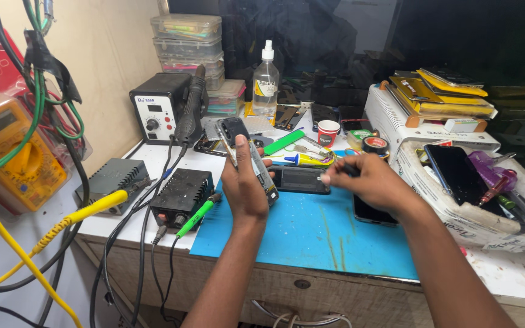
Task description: The person disassembles a mobile phone by removing the SIM tray, prying off the back cover, and using a screwdriver to remove internal screws and components.
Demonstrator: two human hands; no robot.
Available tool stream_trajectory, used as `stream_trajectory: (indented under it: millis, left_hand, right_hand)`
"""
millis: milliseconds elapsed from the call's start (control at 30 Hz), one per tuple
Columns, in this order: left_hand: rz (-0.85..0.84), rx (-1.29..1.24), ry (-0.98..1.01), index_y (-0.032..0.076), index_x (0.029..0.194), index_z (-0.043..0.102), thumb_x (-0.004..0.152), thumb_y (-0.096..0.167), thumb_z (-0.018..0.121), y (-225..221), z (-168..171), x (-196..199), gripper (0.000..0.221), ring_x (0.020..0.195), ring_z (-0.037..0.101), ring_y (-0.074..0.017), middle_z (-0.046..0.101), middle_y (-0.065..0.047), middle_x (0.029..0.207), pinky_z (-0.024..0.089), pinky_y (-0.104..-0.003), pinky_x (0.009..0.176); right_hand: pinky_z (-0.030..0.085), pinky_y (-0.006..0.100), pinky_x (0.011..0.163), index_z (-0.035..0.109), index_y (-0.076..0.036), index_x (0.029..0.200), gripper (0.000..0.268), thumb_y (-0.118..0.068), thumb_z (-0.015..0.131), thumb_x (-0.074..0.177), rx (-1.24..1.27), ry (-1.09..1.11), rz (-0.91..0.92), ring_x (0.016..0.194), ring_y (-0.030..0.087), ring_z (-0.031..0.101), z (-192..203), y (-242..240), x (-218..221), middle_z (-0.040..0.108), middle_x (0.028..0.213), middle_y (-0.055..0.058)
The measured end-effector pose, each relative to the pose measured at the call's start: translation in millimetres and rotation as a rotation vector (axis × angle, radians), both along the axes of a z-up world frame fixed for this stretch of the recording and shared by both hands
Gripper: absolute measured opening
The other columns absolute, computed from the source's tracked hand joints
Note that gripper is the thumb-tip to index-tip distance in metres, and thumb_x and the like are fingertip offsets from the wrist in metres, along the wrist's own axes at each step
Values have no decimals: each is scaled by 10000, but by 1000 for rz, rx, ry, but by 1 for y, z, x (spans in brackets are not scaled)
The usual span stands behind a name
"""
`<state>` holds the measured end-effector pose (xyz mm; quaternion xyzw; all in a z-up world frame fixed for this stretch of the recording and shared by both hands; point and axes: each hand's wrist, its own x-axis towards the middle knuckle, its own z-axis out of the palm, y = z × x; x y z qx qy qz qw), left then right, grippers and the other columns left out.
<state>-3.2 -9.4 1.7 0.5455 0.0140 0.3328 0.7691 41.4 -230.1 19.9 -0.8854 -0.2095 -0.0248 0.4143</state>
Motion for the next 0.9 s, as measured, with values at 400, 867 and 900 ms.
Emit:
stream_trajectory:
  millis: [400, 867, 900]
  left_hand:
    - [187, 634, -230, -29, 1373, 586, 1088, 491, 322, -17, -3, -27, 649, 974, 686, -313, 679, -199, 1102, 539, -410, 837]
    - [-14, 1216, -385, -26, 1243, 659, 924, 427, 705, -29, 5, -45, 557, 1036, 649, -394, 680, -232, 1134, 513, -464, 895]
    - [-37, 1224, -380, -23, 1220, 674, 909, 442, 715, -30, 5, -46, 561, 1020, 655, -388, 690, -224, 1108, 516, -462, 882]
  right_hand:
    - [500, 453, 897, 663, -68, 1372, 395, -146, 636, 986, -15, -621, -497, 972, 359, 638, -43, -30, 28, 639, 1025, 208]
    - [497, 461, 962, 755, 0, 976, 191, -132, 690, 853, -306, -601, -652, 1124, 376, 570, -46, -17, 9, 617, 1194, 208]
    - [484, 470, 943, 748, 21, 948, 233, -181, 721, 834, -354, -543, -663, 1144, 384, 538, -43, -12, 2, 606, 1210, 208]
